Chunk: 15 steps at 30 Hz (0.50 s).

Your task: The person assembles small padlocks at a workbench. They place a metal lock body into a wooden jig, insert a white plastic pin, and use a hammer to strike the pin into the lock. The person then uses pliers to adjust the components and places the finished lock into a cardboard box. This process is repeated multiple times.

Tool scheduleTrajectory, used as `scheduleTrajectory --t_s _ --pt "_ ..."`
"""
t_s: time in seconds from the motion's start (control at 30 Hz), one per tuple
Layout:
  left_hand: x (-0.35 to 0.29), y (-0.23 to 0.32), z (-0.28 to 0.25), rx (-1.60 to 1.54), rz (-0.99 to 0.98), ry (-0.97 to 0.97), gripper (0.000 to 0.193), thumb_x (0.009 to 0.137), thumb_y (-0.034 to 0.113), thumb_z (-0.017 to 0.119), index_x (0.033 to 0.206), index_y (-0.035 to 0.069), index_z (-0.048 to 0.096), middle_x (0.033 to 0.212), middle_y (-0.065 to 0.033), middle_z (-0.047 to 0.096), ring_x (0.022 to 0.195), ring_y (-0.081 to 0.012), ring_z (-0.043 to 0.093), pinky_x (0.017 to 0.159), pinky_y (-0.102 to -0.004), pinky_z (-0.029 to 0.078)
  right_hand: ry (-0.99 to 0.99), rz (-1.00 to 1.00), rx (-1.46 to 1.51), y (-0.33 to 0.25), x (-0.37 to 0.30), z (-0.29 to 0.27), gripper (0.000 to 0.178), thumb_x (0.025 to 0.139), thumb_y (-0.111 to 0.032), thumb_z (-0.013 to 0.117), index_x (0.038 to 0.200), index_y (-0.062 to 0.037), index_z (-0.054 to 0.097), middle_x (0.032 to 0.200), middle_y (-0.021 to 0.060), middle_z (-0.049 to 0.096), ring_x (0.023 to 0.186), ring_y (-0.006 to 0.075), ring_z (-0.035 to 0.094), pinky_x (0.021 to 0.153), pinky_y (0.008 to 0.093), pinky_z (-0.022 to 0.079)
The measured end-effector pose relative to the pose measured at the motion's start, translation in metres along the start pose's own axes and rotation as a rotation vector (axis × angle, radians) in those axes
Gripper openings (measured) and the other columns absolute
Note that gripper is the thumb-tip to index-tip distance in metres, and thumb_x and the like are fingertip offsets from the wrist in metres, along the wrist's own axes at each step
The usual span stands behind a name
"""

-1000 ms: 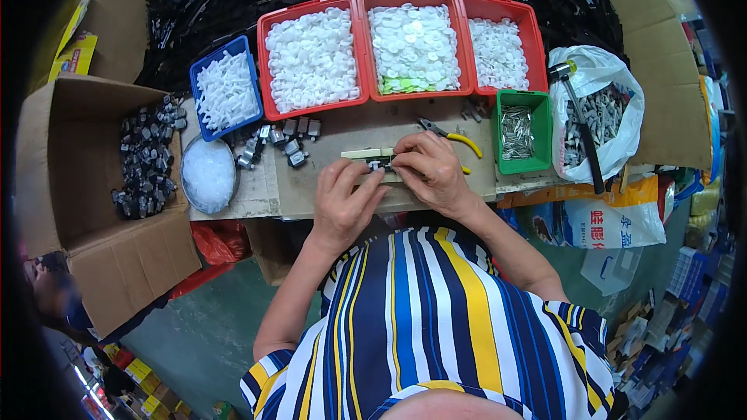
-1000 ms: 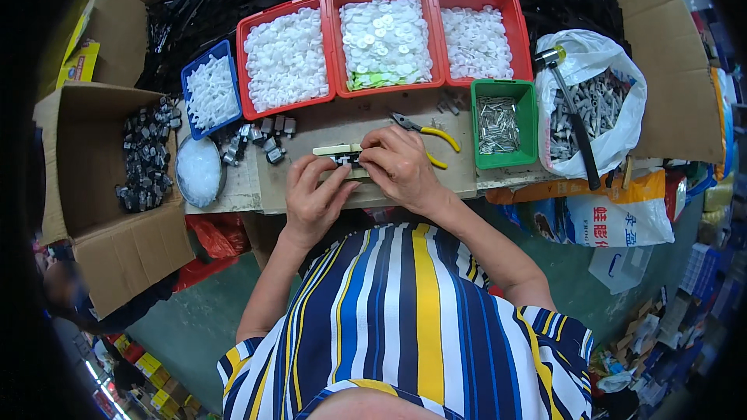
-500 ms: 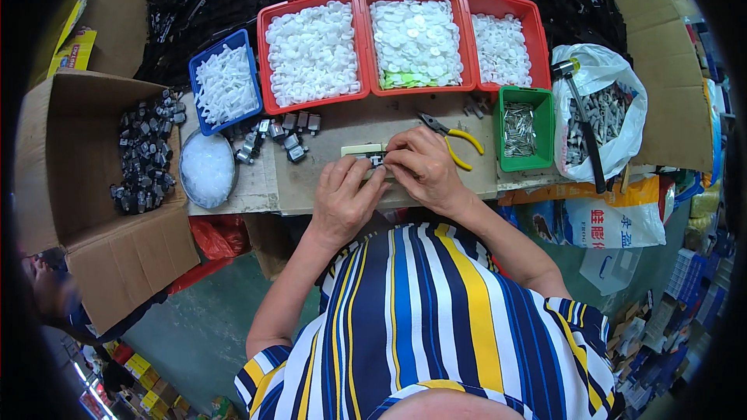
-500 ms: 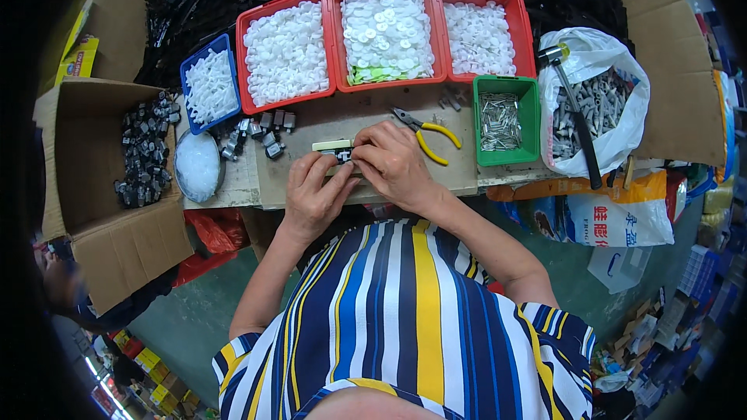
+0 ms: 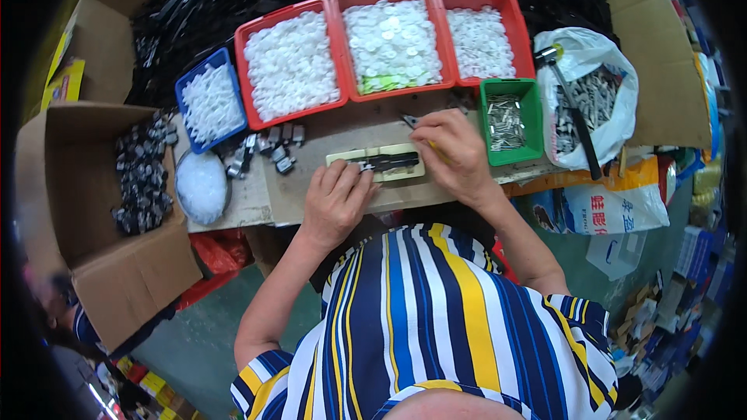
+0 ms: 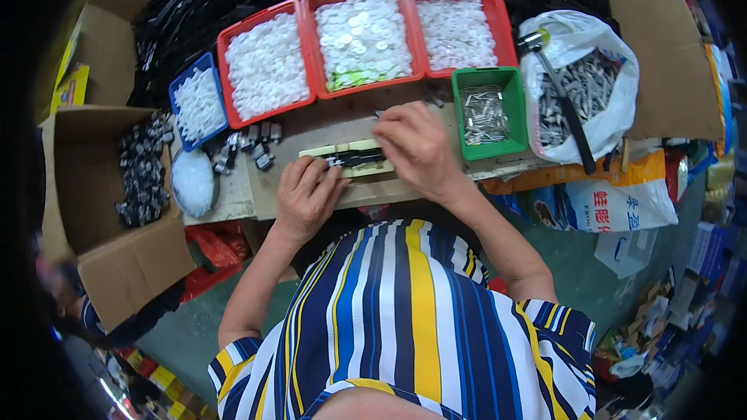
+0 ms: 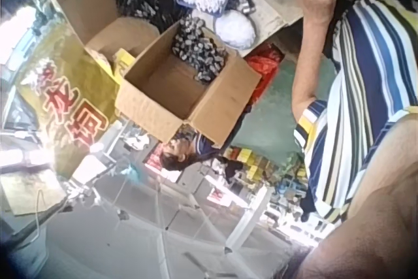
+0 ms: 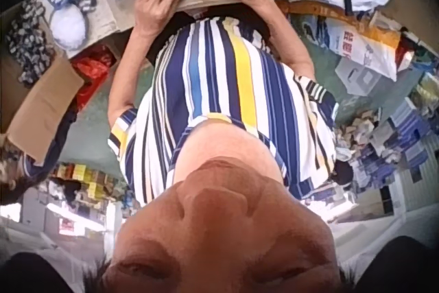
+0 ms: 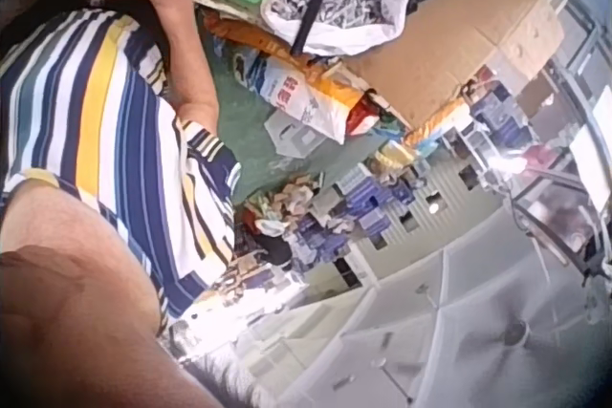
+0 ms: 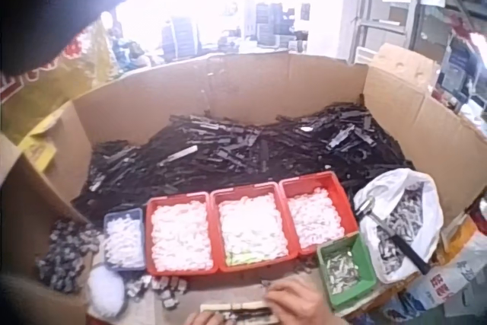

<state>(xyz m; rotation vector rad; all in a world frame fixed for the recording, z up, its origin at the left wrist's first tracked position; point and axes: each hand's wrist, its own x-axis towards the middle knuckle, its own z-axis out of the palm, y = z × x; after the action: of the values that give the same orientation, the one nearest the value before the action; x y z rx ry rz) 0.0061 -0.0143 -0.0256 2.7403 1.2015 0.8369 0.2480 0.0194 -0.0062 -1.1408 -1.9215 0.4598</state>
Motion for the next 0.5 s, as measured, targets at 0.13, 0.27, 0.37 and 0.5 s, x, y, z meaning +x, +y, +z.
scheduleTrajectory --t_s 0.13,0.27,0.37,0.5 --pt "-0.001 0.0 0.001 -0.059 -0.027 0.03 0.03 0.074 0.011 0.083 0.101 0.005 0.072 0.104 -0.0105 0.062 0.1 -0.0311 0.059 0.084 -0.042 0.05 0.153 0.18 -0.132 0.019 -0.005 -0.052 0.014 0.083 0.003 0.07 0.096 0.0007 0.067 0.096 0.0132 0.064 0.087 0.0311 0.065 0.077 0.0395 0.051" --pt "0.006 0.001 -0.005 -0.102 -0.033 0.028 0.031 0.073 0.008 0.082 0.103 0.005 0.073 0.099 -0.0112 0.062 0.097 -0.0323 0.059 0.083 -0.0415 0.05 0.162 0.327 -0.218 0.041 -0.019 -0.083 0.013 0.086 0.001 0.069 0.099 0.0018 0.066 0.096 0.015 0.064 0.084 0.033 0.066 0.075 0.0398 0.052" --pt "0.021 0.0 -0.008 -0.153 -0.022 0.039 0.029 0.073 0.005 0.082 0.101 0.005 0.073 0.096 -0.0112 0.061 0.095 -0.0327 0.058 0.081 -0.0417 0.05 -0.038 0.43 -0.288 0.05 -0.029 -0.087 0.016 0.085 -0.004 0.071 0.1 0.0015 0.066 0.096 0.0168 0.063 0.085 0.0357 0.065 0.074 0.0425 0.051" --pt "0.077 -0.002 -0.004 -0.182 0.022 0.048 0.023 0.075 0.003 0.079 0.097 0.004 0.073 0.095 -0.0113 0.062 0.096 -0.0335 0.058 0.083 -0.0432 0.049 -0.113 0.417 -0.316 0.057 -0.033 -0.081 0.013 0.084 -0.002 0.071 0.095 0.0032 0.066 0.09 0.0167 0.062 0.08 0.0345 0.064 0.071 0.042 0.05"
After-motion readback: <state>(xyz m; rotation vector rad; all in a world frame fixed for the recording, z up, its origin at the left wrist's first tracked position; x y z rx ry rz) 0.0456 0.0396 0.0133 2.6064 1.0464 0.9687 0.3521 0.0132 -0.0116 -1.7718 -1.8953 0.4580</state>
